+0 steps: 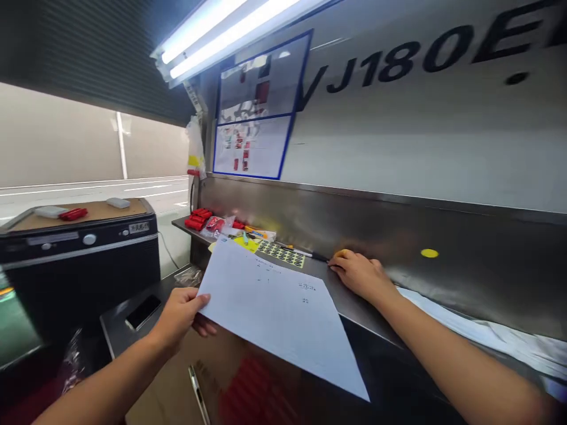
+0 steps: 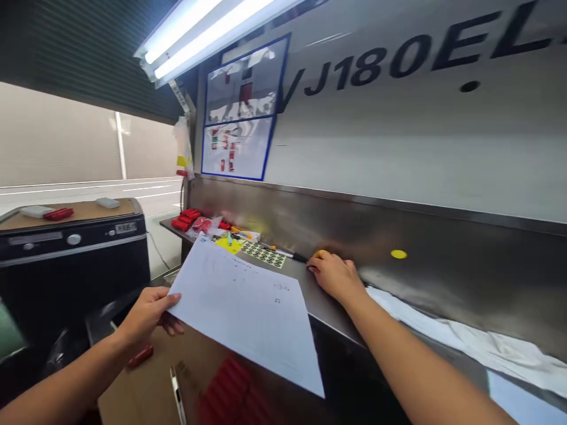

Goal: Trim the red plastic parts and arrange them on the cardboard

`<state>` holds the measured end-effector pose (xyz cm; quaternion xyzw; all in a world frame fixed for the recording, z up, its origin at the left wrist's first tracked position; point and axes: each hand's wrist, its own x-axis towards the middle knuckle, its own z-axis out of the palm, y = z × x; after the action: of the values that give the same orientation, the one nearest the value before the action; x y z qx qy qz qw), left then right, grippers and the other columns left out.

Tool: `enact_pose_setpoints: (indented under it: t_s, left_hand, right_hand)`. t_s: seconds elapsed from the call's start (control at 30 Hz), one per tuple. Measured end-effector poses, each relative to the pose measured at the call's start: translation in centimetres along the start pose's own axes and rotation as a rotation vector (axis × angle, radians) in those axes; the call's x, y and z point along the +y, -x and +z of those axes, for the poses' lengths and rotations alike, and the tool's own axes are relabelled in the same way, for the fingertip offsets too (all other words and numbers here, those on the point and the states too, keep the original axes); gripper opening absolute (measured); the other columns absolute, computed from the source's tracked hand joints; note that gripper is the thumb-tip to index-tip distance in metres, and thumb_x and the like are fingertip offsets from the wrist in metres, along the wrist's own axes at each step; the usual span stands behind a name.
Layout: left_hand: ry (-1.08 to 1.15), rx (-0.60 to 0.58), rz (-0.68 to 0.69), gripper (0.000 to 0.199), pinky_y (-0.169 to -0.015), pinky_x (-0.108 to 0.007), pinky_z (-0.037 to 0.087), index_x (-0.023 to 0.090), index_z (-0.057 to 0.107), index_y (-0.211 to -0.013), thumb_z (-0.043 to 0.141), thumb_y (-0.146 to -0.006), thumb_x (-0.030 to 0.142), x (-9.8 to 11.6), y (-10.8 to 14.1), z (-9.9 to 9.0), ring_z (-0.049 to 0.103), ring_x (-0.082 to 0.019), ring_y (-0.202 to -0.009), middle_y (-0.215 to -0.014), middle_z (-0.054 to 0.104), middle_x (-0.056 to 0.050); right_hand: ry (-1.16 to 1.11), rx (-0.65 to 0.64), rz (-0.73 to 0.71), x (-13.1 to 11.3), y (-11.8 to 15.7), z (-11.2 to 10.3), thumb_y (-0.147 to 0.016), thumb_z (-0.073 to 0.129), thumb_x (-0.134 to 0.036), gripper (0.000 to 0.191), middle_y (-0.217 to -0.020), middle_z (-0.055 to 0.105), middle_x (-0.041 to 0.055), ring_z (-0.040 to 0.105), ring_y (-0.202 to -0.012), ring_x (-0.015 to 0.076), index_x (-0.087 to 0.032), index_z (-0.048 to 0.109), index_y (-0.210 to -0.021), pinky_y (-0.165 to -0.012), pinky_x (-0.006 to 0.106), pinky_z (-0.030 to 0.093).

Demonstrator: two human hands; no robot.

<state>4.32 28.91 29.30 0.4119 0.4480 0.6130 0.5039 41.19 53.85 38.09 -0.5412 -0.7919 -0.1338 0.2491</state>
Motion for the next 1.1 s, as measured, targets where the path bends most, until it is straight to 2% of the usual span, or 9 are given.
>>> enact_pose_setpoints:
  t_s: [0.1, 0.2, 0.3, 0.37, 0.4, 0.47, 0.67, 0.97, 1.1]
  left_hand:
    - [-0.046, 0.075, 0.092, 0.045, -0.063, -0.025, 0.054, 0.010, 0.078, -0.078, 0.081, -0.081, 0.055, -1.8, 9.5, -5.9, 0.071, -0.017, -0.064, -0.071, 0.078, -0.010]
    - [-0.065, 0.082, 0.113, 0.040, -0.076, -0.029, 0.054, 0.013, 0.083, -0.079, 0.082, -0.081, 0.053, -3.4, 18.1, -9.7, 0.070, -0.018, -0.074, -0.077, 0.080, -0.008]
    - [-0.038, 0.138, 0.058, 0.044, -0.072, -0.031, 0.052, 0.014, 0.084, -0.077, 0.086, -0.074, 0.058, -4.1, 24.9, -12.0, 0.067, -0.018, -0.069, -0.073, 0.078, -0.008]
    - [-0.021, 0.207, 0.023, 0.047, -0.069, -0.031, 0.051, 0.014, 0.085, -0.077, 0.087, -0.071, 0.061, -4.3, 29.1, -13.5, 0.066, -0.019, -0.067, -0.073, 0.078, -0.008]
    - [-0.019, 0.237, 0.005, 0.047, -0.068, -0.031, 0.050, 0.014, 0.085, -0.077, 0.087, -0.071, 0.061, -4.3, 31.2, -14.4, 0.065, -0.018, -0.066, -0.072, 0.077, -0.008]
    - [-0.029, 0.289, -0.026, 0.044, -0.066, -0.030, 0.048, 0.014, 0.086, -0.078, 0.088, -0.072, 0.057, -4.3, 35.4, -16.5, 0.062, -0.017, -0.063, -0.069, 0.075, -0.007]
    - [-0.072, 0.523, 0.008, 0.036, -0.062, -0.026, 0.040, 0.014, 0.085, -0.078, 0.088, -0.074, 0.050, -4.7, 46.4, -25.8, 0.054, -0.013, -0.063, -0.066, 0.068, -0.003]
    - [-0.008, 0.830, 0.024, 0.045, -0.066, -0.027, 0.044, 0.014, 0.083, -0.076, 0.086, -0.072, 0.059, -3.4, 62.5, -46.5, 0.055, -0.015, -0.069, -0.071, 0.066, -0.004]
    - [0.025, 0.919, -0.095, 0.048, -0.068, -0.026, 0.042, 0.014, 0.083, -0.080, 0.085, -0.072, 0.061, -1.7, 66.5, -53.8, 0.054, -0.014, -0.071, -0.072, 0.065, -0.002]
  right_hand:
    - [-0.202, 0.022, -0.053, -3.0, -0.2, -0.8, -0.105, 0.058, -0.046, 0.024, -0.125, 0.069, 0.0078, 0.066, -0.115, 0.0225, -0.027, 0.070, -0.113, -0.099, 0.042, 0.055]
    - [-0.461, -0.098, -0.257, -10.5, 2.1, -0.7, -0.090, 0.057, -0.075, 0.060, -0.132, 0.067, 0.0186, 0.053, -0.132, 0.0519, -0.024, 0.070, -0.119, -0.103, 0.070, 0.048]
    - [-0.702, -0.487, -0.589, -21.9, 8.5, -0.5, -0.074, 0.069, -0.083, 0.077, -0.131, 0.071, 0.0136, 0.063, -0.127, 0.0425, -0.030, 0.070, -0.129, -0.103, 0.052, 0.056]
    - [-0.892, -0.938, -0.710, -29.7, 13.5, -0.9, -0.074, 0.072, -0.081, 0.078, -0.115, 0.075, 0.0116, 0.071, -0.112, 0.0352, -0.025, 0.069, -0.128, -0.094, 0.046, 0.060]
    - [-0.930, -1.159, -0.691, -33.3, 15.7, -1.2, -0.072, 0.075, -0.079, 0.070, -0.101, 0.075, 0.0097, 0.072, -0.098, 0.0306, -0.023, 0.072, -0.113, -0.085, 0.043, 0.061]
    - [-0.964, -1.307, -0.636, -39.5, 18.6, -1.4, -0.077, 0.072, -0.079, 0.058, -0.075, 0.066, 0.0033, 0.064, -0.071, 0.0187, -0.021, 0.065, -0.077, -0.064, 0.031, 0.055]
    - [-0.943, -1.453, -0.778, -58.0, 20.9, 2.7, -0.074, 0.084, -0.066, 0.046, -0.065, 0.058, -0.0013, 0.046, -0.057, 0.0103, -0.022, 0.071, -0.076, -0.052, 0.024, 0.037]
    - [-0.779, -1.726, -1.147, -93.8, 31.1, 6.8, -0.076, 0.073, -0.076, 0.055, -0.069, 0.056, -0.0009, 0.050, -0.064, 0.0139, -0.022, 0.064, -0.073, -0.061, 0.029, 0.043]
    - [-0.687, -1.811, -1.292, -106.5, 34.8, 9.2, -0.069, 0.075, -0.077, 0.059, -0.061, 0.049, -0.0032, 0.043, -0.058, 0.0121, -0.021, 0.058, -0.066, -0.058, 0.029, 0.036]
